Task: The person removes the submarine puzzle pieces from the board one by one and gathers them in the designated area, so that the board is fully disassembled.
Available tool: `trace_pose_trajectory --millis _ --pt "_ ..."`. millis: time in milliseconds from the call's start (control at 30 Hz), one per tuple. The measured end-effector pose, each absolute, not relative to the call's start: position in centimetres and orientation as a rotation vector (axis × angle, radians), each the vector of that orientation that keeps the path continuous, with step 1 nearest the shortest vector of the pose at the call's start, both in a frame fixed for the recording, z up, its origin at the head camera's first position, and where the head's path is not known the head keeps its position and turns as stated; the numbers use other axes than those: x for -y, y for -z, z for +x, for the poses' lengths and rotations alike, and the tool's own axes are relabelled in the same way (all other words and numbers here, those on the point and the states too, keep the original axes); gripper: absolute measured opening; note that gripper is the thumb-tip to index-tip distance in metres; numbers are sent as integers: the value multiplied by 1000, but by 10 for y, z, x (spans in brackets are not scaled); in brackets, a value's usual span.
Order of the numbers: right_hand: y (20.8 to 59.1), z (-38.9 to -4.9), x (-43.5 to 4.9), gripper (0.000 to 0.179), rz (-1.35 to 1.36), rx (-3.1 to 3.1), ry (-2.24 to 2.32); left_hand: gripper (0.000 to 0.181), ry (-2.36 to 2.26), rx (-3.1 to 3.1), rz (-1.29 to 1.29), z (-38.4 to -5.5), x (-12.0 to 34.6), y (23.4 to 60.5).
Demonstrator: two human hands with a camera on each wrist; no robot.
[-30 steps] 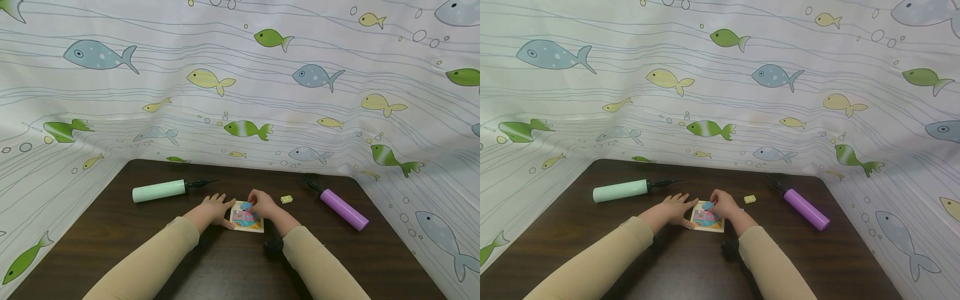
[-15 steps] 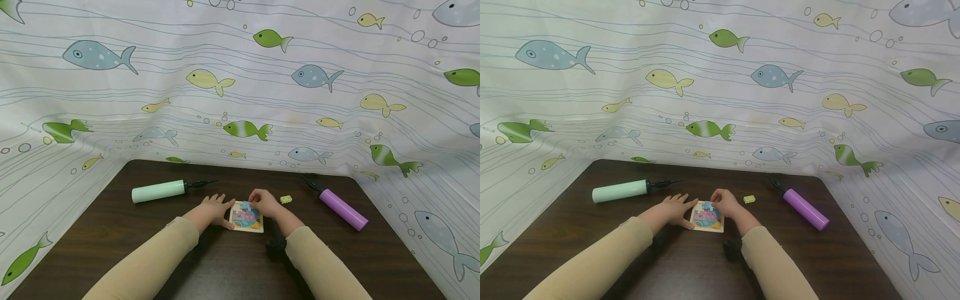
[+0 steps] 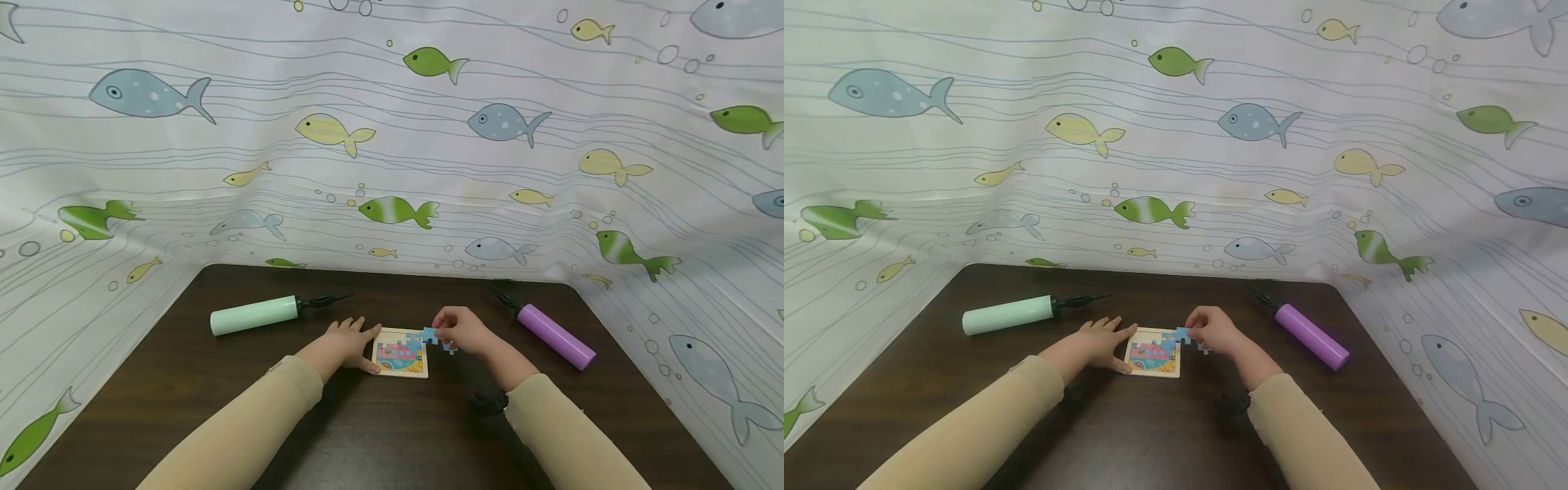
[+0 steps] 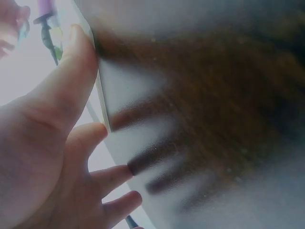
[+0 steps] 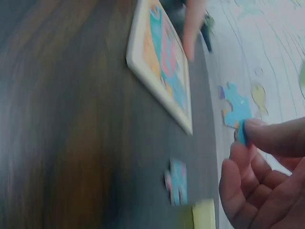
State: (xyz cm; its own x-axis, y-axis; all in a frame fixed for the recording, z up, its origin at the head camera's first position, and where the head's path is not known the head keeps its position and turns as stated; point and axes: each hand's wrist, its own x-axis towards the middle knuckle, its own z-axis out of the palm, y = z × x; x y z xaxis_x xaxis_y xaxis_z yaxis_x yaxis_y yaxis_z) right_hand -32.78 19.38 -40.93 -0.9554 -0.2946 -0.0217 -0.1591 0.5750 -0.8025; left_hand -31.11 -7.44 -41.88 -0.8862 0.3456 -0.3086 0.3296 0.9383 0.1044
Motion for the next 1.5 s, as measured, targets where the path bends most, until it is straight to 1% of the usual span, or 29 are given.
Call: trace_pose_trajectory --millis 300,500,633,1000,1200,1367,1500 --pt "409 -327 -255 4 -174 -2736 1286 96 -105 -2758 475 -311 77 418" --pt "419 -325 -276 4 38 -2699 1227 96 -115 -2758 478 -309 77 418" --pt "423 -323 -282 4 89 -2701 1221 95 -126 -2764 480 -309 77 419" --pt "426 -322 -282 4 122 -2733 1227 96 -113 -2767 484 -310 76 421" --pt "428 -325 -280 6 86 -2763 1245 96 -95 -2771 477 -311 75 422" --pt "425 -328 -269 9 -27 -2833 1228 96 -102 -2773 483 -311 76 422" --pt "422 -330 -252 10 -123 -2875 1263 96 -95 -2774 485 -311 75 421"
